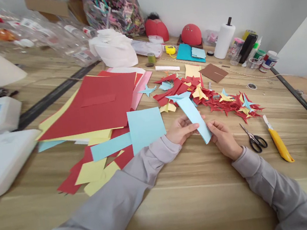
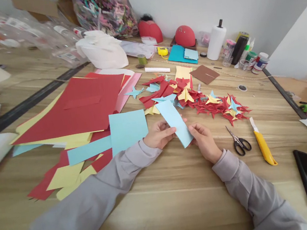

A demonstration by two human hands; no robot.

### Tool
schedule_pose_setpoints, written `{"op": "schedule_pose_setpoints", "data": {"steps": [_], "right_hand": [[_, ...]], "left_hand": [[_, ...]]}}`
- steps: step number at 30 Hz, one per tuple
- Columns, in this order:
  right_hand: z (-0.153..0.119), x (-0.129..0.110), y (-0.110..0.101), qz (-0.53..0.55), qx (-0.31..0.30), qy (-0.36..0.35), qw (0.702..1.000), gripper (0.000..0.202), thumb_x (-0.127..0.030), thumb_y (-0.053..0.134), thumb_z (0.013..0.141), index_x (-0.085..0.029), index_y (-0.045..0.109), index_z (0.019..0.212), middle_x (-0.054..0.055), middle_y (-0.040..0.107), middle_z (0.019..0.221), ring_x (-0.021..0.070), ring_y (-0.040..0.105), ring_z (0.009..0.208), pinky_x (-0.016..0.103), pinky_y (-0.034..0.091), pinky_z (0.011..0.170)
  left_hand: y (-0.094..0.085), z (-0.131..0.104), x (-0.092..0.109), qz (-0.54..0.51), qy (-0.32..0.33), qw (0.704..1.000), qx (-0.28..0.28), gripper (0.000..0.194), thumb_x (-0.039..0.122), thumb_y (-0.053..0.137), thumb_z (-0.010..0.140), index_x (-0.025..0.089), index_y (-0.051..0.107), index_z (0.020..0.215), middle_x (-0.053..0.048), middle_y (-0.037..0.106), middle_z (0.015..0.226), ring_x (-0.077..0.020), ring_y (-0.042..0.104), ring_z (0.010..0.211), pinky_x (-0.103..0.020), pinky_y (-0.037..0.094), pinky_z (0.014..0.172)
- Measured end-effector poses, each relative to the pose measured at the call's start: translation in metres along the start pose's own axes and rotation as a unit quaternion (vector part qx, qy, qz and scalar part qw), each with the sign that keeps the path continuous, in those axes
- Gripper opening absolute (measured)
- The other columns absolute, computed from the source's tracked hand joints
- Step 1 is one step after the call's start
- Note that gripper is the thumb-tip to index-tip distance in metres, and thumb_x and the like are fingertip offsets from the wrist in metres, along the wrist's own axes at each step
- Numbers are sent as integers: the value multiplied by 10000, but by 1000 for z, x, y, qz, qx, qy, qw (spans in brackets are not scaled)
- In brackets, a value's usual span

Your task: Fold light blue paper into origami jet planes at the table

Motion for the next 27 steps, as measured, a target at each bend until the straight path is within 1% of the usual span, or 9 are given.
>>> {"op": "schedule_pose_setpoints", "data": {"steps": [4, 8, 11, 13, 15, 18, 22, 27], "right_hand": [[-1, -2, 0, 4, 2, -33, 999, 228, -406, 671, 747, -207, 581, 812, -22, 606, 742, 97, 561, 624, 221, 478, 554], [-2, -6, 0, -19, -6, -66, 998, 224, -391, 670, 750, -228, 570, 868, 0, 623, 865, 140, 595, 759, 275, 515, 630], [-3, -6, -2, -33, -12, -80, 996, 229, -391, 668, 752, -232, 554, 872, -3, 619, 898, 130, 586, 738, 290, 519, 665], [-3, -6, -3, -34, -15, -82, 996, 241, -394, 670, 750, -230, 540, 869, 2, 619, 948, 117, 578, 703, 287, 515, 662], [-4, -6, -3, -32, -18, -84, 996, 252, -394, 673, 746, -226, 530, 867, 12, 613, 999, 112, 576, 698, 281, 510, 654], [-4, -6, -3, -40, -19, -85, 995, 264, -400, 678, 739, -227, 519, 859, 12, 610, 977, 112, 570, 676, 281, 508, 641], [-4, -7, -4, -57, -13, -83, 995, 275, -413, 685, 728, -227, 513, 834, -3, 602, 873, 118, 558, 657, 293, 510, 651], [-2, -8, -2, -22, -16, -75, 997, 271, -435, 673, 731, -233, 507, 800, -27, 567, 755, 134, 559, 657, 314, 514, 649]], "left_hand": [[3, 0, -1, 27, 5, 1000, -9, 555, 329, 828, 536, 150, 653, 1031, -100, 690, 981, -185, 644, 758, -293, 511, 616], [10, -2, -5, 92, -8, 995, -40, 542, 345, 823, 531, 139, 664, 1006, -59, 687, 857, -126, 589, 623, -241, 467, 517], [15, -5, -10, 146, -30, 987, -56, 591, 342, 822, 530, 141, 651, 1059, -4, 649, 709, -81, 520, 516, -218, 418, 481], [16, -7, -12, 174, -34, 983, -55, 622, 340, 824, 526, 132, 641, 1084, 33, 596, 599, -61, 465, 465, -206, 379, 461], [15, -8, -14, 192, -33, 980, -48, 626, 338, 826, 522, 125, 641, 1082, 44, 574, 565, -54, 439, 451, -200, 359, 451], [15, -8, -15, 200, -34, 978, -42, 622, 335, 824, 526, 137, 642, 1087, 36, 591, 571, -56, 438, 442, -202, 361, 447], [14, -6, -13, 182, -40, 982, -37, 614, 339, 829, 519, 140, 650, 1072, 28, 612, 592, -62, 469, 445, -203, 389, 448], [11, -5, -11, 137, -47, 989, -38, 581, 361, 822, 532, 138, 662, 1045, 4, 647, 647, -90, 537, 492, -235, 458, 493]]}}
Point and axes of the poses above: each hand's wrist, its own z-axis towards the middle knuckle, its own y-axis out of the palm, x = y × z, the point moved 4 cm from there along z, towards the middle knuckle
